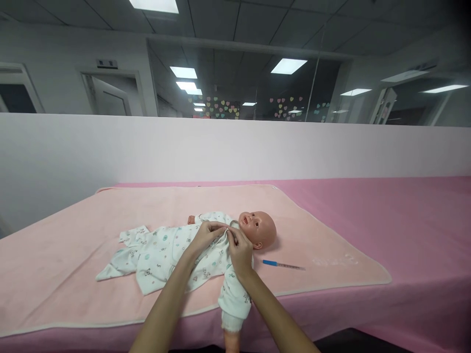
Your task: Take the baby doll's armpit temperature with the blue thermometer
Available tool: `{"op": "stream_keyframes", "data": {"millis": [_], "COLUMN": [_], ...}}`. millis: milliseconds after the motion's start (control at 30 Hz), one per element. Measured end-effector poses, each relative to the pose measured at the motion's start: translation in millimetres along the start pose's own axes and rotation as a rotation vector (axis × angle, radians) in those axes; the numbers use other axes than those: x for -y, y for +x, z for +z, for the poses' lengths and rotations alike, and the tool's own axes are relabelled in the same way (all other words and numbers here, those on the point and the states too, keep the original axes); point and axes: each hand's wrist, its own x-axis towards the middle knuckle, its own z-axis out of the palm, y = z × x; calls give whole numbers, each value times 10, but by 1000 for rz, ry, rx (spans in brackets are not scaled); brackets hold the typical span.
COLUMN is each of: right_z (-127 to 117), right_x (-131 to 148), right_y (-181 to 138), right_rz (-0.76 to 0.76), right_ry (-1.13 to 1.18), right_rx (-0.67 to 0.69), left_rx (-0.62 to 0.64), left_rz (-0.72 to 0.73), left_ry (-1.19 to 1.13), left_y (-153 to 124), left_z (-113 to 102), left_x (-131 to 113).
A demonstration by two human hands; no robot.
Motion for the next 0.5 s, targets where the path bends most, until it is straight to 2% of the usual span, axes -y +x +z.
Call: {"op": "stream_keyframes", "data": {"millis": [133, 267, 500], "right_z": [-11, -9, 6], "right_x": [-6, -3, 2], "right_y": [-10, -12, -12], "right_rz": [19, 24, 32], "right_ry": [-11, 12, -7], "right_rx": [-4, -20, -37], "left_rx": [41, 31, 30], "left_rz": [36, 23, 33], "left_ry": [78, 153, 14], "left_y": [-32, -28, -23], "left_z": [6, 15, 28], "left_x": [-34, -8, -9]}}
